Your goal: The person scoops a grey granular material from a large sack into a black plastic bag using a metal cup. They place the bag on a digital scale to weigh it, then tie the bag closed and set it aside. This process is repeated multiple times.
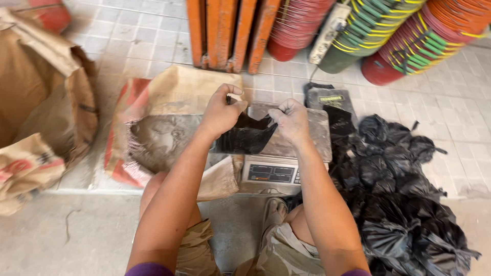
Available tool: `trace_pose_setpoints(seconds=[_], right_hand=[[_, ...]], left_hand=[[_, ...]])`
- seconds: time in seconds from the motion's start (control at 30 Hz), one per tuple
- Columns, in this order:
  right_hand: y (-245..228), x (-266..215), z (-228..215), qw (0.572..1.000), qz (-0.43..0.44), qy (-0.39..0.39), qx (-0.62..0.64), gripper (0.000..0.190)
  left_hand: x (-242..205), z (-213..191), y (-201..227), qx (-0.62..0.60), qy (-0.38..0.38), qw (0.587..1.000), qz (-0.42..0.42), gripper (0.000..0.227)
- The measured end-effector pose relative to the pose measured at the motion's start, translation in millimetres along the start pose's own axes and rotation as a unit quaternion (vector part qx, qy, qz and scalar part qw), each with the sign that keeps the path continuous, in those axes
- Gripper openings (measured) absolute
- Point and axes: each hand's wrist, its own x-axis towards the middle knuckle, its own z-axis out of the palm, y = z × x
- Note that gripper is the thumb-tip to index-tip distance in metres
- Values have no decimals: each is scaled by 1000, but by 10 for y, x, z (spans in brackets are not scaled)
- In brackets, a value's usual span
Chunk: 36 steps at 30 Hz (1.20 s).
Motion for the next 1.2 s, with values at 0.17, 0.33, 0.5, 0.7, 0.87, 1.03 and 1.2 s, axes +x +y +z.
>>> trace_pose_setpoints(seconds=[0.17,0.33,0.5,0.7,0.87,1.03,1.2], right_hand=[[225,194,-633,998,-26,61,7,19],[467,310,-923,993,-24,117,17,22],[1029,459,-1009,985,50,156,-59,26],[820,294,-1176,978,100,115,-144,58],[646,159,-1212,967,114,79,-214,77],[255,62,-1233,979,79,142,-122,82],[307,78,-1246,981,56,170,-71,64]], left_hand=[[617,715,-191,-3,-43,998,34,23],[863,1177,-385,-9,-51,998,22,24],[1019,1442,-772,72,-79,994,-10,30],[742,1523,-605,93,-96,991,-31,48],[669,1580,-521,220,-2,974,-50,72],[570,1535,-289,240,56,965,-92,91],[576,1452,-330,241,28,967,-76,84]])
